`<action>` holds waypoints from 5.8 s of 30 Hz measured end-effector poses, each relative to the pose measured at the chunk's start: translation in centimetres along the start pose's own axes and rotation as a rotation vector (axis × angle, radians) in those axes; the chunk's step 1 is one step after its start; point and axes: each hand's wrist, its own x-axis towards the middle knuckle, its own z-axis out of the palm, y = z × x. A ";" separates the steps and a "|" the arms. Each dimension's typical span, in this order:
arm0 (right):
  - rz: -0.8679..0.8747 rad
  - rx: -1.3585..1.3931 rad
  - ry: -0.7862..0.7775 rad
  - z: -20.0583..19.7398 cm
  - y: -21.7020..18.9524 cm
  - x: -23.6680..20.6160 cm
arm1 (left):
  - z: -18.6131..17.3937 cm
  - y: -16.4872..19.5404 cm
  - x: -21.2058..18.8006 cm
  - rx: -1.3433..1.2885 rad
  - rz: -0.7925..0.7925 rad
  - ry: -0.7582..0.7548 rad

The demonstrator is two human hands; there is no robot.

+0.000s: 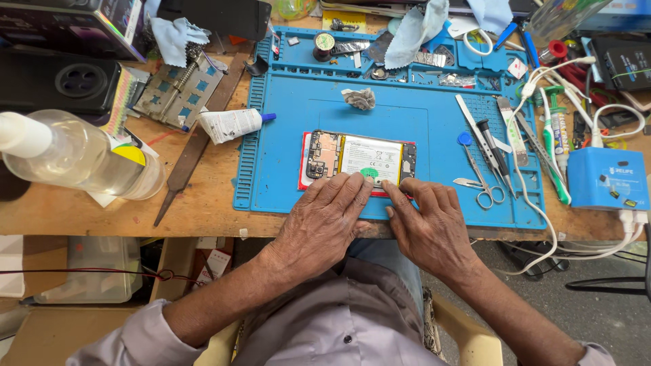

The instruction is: The person works on a disassembled mobile phone on a blue mat. They connect a ribbon cable, apply adhesive from a tube to the phone frame, and place a battery into the phone chassis.

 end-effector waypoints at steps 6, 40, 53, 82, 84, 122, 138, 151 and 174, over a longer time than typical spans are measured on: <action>0.038 0.003 -0.035 0.4 -0.2 0.2 | 0.3 0.0 0.1 0.143 -0.006 -0.009; -0.021 0.004 -0.182 4.2 2.1 19.7 | -1.4 -0.8 -1.7 -0.209 -0.009 0.224; 0.217 0.552 -0.100 -0.8 -0.1 6.5 | -0.9 -1.9 -1.5 -0.345 -0.130 0.291; 0.605 0.836 0.050 -2.2 2.3 4.7 | -0.6 -0.4 -2.8 -0.135 -0.080 0.158; 0.449 0.714 0.022 -1.5 1.5 4.6 | -0.4 -0.3 -2.6 -0.101 -0.074 0.136; -0.097 0.058 -0.274 0.7 -0.9 5.2 | -0.5 -5.1 -1.7 0.004 -0.194 -0.042; 0.047 0.028 0.273 -2.0 8.5 17.3 | -3.2 -4.7 -2.9 -0.380 -0.260 0.355; -0.048 -0.437 0.011 2.4 10.9 28.1 | 0.4 -8.0 -5.1 -0.636 -0.476 0.528; -0.178 -0.286 -0.107 -2.7 4.5 9.2 | -3.7 -6.2 -3.1 -0.598 -0.380 0.415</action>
